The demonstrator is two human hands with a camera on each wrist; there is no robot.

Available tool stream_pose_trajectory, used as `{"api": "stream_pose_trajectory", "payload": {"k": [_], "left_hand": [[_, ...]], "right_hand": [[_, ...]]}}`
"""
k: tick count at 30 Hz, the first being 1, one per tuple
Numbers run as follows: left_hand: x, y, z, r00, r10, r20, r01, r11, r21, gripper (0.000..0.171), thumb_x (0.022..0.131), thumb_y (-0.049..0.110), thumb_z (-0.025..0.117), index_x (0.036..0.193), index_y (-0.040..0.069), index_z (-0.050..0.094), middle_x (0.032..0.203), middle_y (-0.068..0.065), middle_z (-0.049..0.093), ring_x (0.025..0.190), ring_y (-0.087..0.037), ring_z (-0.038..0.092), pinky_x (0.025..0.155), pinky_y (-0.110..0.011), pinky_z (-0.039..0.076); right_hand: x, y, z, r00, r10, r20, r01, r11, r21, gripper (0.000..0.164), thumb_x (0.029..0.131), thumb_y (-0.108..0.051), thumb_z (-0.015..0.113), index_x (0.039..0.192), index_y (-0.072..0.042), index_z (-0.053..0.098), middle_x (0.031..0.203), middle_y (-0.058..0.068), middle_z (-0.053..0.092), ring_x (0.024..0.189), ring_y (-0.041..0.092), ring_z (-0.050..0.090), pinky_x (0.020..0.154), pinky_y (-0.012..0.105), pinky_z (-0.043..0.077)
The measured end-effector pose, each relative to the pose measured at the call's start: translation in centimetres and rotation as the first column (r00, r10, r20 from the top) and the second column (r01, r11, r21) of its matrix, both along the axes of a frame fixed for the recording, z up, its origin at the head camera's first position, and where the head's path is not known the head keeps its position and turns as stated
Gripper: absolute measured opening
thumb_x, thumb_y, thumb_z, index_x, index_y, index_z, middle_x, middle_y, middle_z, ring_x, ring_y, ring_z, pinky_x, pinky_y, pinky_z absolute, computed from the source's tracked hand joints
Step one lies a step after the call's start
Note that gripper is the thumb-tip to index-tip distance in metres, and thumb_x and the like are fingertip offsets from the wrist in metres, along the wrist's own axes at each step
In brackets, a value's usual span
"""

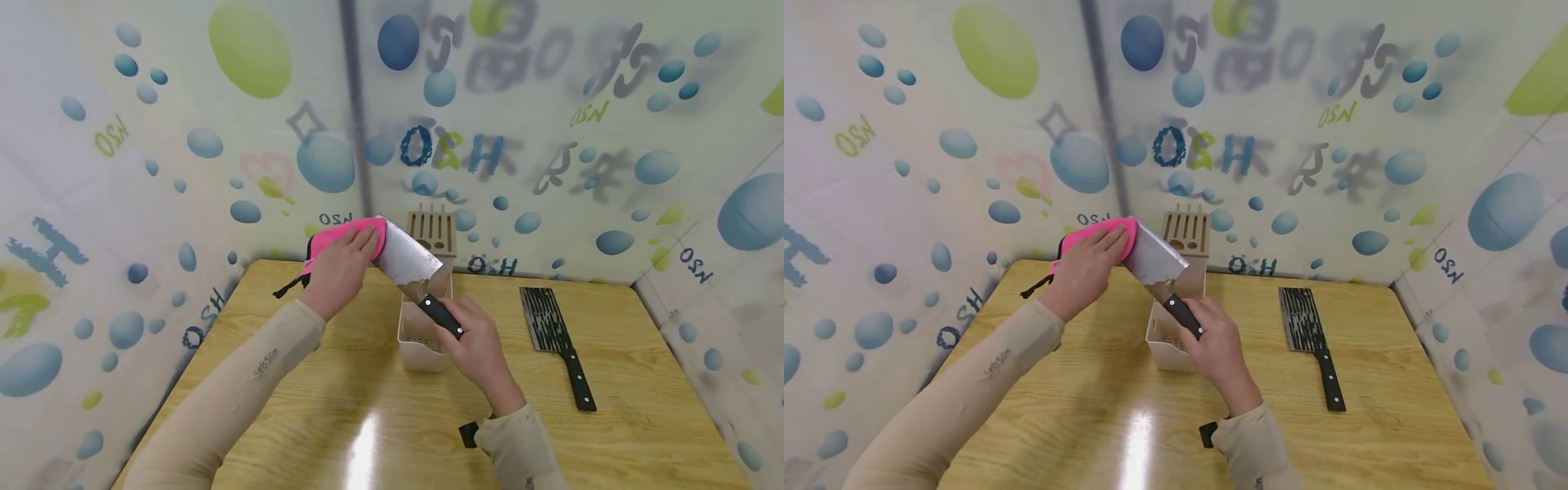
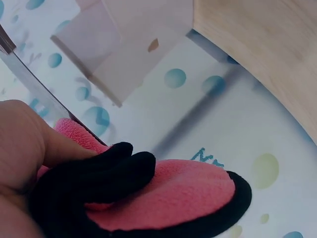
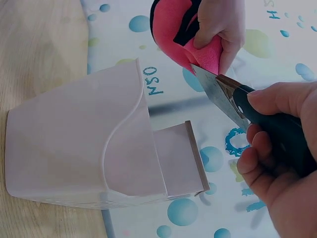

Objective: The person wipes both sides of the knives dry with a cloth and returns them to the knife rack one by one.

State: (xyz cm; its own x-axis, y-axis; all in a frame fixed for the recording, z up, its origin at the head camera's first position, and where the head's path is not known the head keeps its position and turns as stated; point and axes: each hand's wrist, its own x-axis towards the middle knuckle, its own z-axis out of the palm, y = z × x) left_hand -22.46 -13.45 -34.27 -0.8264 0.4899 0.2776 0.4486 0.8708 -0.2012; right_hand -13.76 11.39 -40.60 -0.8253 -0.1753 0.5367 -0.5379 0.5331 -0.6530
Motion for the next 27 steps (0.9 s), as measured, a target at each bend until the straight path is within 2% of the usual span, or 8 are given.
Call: {"api": "stream_pose_trajectory", "payload": {"k": [3,12,17,27], "left_hand": [[-0.4,-0.3,0.2,1.000,0.024,0.017,-0.024,1.000,-0.005,0.056,0.101,0.006,0.063,0.154,0.004,0.047,0.156,-0.014,0.049,0.144,-0.033,0.049,0.116,-0.044,0.043],[-1.0,-0.7,0.3,1.000,0.029,0.006,-0.029,0.999,-0.023,0.054,0.101,0.004,0.062,0.153,0.002,0.048,0.156,-0.015,0.050,0.142,-0.034,0.050,0.118,-0.044,0.042],[-0.5,-0.5,0.1,0.999,0.042,0.026,-0.041,0.998,-0.041,0.055,0.102,0.006,0.061,0.155,0.004,0.045,0.158,-0.014,0.047,0.144,-0.034,0.048,0.118,-0.046,0.042],[0.7,0.1,-0.3,0.998,0.026,0.052,-0.024,0.999,-0.039,0.057,0.103,0.004,0.060,0.157,0.006,0.042,0.161,-0.012,0.043,0.146,-0.035,0.045,0.117,-0.048,0.042]], "right_hand": [[0.1,-0.1,0.0,1.000,0.014,-0.003,-0.014,1.000,0.001,0.033,0.087,-0.001,0.080,0.119,0.002,0.073,0.097,0.013,0.067,0.081,0.020,0.058,0.065,0.037,0.055],[0.2,-0.3,-0.1,0.999,0.020,-0.029,-0.019,1.000,0.005,0.031,0.087,-0.003,0.080,0.118,0.002,0.074,0.098,0.013,0.067,0.080,0.020,0.058,0.065,0.031,0.053],[0.2,-0.3,-0.1,0.999,0.021,-0.025,-0.021,1.000,0.000,0.032,0.087,-0.001,0.080,0.119,0.002,0.074,0.101,0.014,0.068,0.081,0.021,0.060,0.065,0.033,0.054],[0.2,-0.3,-0.2,1.000,0.014,-0.017,-0.014,1.000,0.002,0.034,0.086,0.002,0.079,0.120,0.003,0.073,0.102,0.015,0.068,0.083,0.022,0.061,0.066,0.034,0.055]]}}
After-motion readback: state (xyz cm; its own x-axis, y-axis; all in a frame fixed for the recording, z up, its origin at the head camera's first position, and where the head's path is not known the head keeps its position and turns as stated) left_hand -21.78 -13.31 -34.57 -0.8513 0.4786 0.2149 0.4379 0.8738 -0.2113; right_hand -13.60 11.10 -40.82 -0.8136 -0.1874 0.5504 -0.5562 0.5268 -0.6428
